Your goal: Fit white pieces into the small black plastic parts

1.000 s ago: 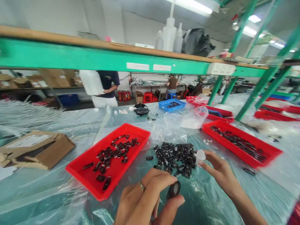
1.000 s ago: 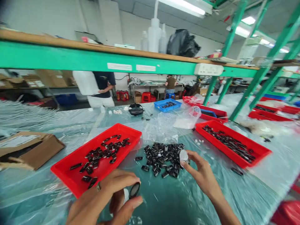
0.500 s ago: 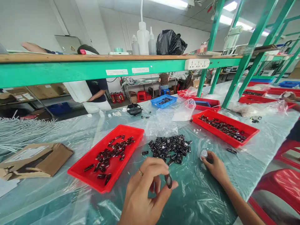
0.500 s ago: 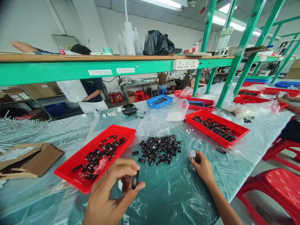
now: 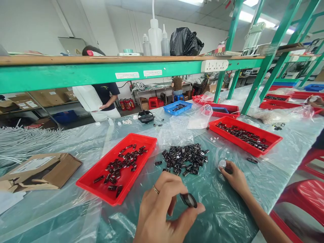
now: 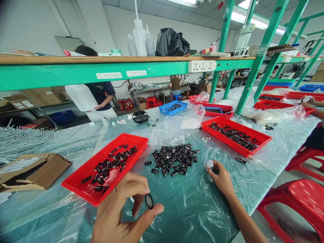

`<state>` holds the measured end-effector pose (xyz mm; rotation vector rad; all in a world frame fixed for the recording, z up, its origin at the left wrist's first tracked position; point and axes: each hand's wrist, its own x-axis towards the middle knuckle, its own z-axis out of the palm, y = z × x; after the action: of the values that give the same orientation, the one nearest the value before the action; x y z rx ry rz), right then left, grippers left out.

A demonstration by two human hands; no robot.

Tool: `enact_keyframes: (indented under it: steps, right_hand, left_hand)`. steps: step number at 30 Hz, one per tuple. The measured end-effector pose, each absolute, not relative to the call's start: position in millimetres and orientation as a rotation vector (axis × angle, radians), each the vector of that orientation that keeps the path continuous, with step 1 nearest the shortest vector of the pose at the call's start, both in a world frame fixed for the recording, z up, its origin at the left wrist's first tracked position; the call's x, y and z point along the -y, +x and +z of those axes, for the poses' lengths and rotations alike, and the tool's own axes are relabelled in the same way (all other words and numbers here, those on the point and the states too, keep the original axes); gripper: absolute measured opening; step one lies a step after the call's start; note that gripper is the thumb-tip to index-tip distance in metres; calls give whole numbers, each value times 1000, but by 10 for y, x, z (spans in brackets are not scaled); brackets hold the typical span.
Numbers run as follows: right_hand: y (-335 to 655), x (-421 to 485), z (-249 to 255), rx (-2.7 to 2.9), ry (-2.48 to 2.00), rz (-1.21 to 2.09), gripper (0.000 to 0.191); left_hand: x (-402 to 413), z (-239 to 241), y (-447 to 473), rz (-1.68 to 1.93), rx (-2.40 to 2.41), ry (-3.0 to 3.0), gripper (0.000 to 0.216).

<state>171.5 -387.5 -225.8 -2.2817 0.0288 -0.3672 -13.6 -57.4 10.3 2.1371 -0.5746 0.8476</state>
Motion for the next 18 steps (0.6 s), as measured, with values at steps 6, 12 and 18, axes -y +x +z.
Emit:
enact_keyframes:
  steps: [6,12,18]
  right_hand:
    - [1731,3889,-2298,-23,-2282,-394,25]
    - [1720,3854,-2317,39,-2246,-452,25]
    - [1637,3771,-2306,96,-2188,-573,31]
  left_hand:
    - [558,64,-123,831,580,2144,18]
    - [361,110,-114,898,437,2188,16]
    - [158,-210,-378,895,129,2173,16]
